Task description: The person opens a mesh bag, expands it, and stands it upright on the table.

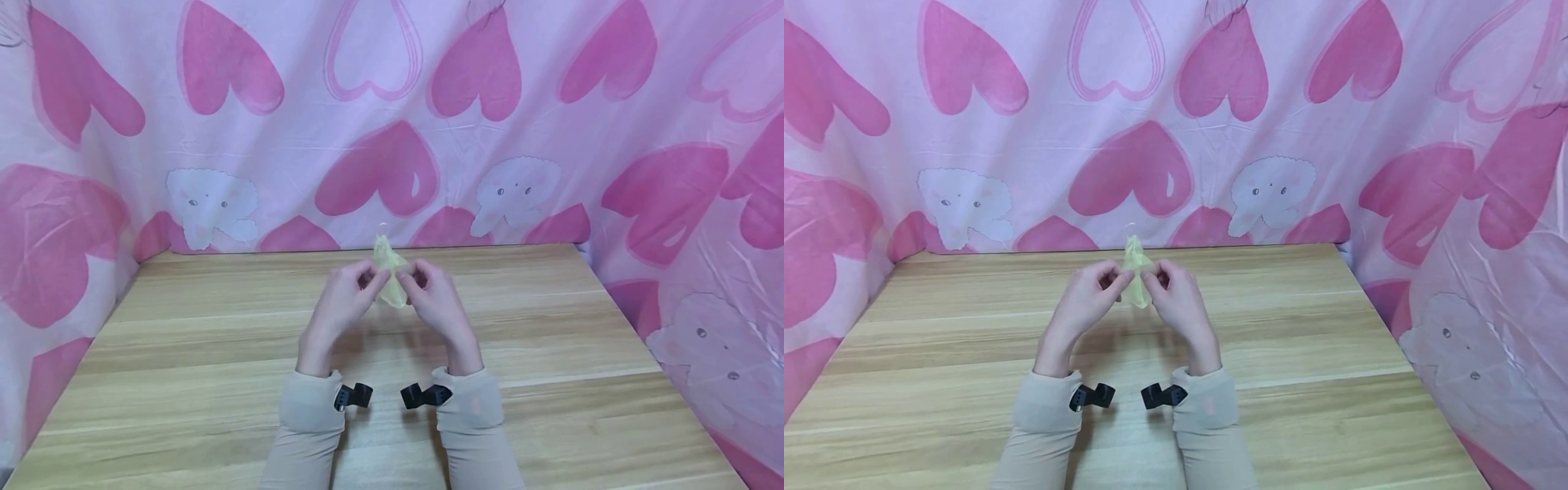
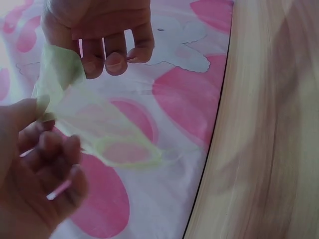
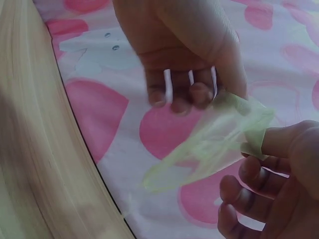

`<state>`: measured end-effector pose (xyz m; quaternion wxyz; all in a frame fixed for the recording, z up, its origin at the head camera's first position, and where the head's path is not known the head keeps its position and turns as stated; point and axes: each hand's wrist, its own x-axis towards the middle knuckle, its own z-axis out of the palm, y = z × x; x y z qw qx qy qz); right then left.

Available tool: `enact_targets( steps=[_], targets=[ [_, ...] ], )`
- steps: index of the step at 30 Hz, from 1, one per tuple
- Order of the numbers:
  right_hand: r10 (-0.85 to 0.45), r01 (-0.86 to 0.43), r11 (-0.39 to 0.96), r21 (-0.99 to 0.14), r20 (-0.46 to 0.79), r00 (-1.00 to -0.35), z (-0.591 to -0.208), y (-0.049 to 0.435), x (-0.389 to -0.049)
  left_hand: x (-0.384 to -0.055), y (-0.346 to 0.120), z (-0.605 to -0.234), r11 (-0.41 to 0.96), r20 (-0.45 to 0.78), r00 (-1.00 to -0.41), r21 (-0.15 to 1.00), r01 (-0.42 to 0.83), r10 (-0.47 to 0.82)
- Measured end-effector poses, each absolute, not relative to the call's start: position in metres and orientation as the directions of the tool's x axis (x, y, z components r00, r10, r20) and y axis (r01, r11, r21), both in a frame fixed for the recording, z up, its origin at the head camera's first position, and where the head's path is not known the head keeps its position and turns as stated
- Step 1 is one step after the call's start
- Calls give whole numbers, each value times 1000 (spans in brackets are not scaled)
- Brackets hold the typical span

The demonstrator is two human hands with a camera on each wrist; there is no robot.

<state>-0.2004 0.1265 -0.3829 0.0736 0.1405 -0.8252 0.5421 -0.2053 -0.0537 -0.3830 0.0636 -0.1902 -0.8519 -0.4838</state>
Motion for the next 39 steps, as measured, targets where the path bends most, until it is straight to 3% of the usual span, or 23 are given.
enact_targets(
  steps=[4, 7, 14, 22, 31, 39],
  targets=[
    [-127, -310, 372, -875, 283, -951, -382, 128, -200, -206, -52, -385, 458, 151, -906, 822, 337, 395],
    [-105, -310, 367, -877, 292, -951, -380, 128, -200, -206, -49, -386, 451, 120, -895, 830, 328, 430],
    [-119, -311, 336, -889, 288, -950, -379, 128, -201, -207, -51, -384, 426, 185, -906, 834, 349, 381],
    [-324, -264, 321, -910, 157, -933, -379, 129, -200, -207, -51, -383, 429, 265, -916, 821, 378, 299],
    [-229, -248, 321, -914, 179, -957, -379, 126, -198, -205, -49, -385, 393, 330, -915, 829, 399, 233],
    [-195, -279, 358, -891, 221, -956, -380, 127, -197, -204, -49, -386, 368, 231, -909, 858, 359, 348]
  ],
)
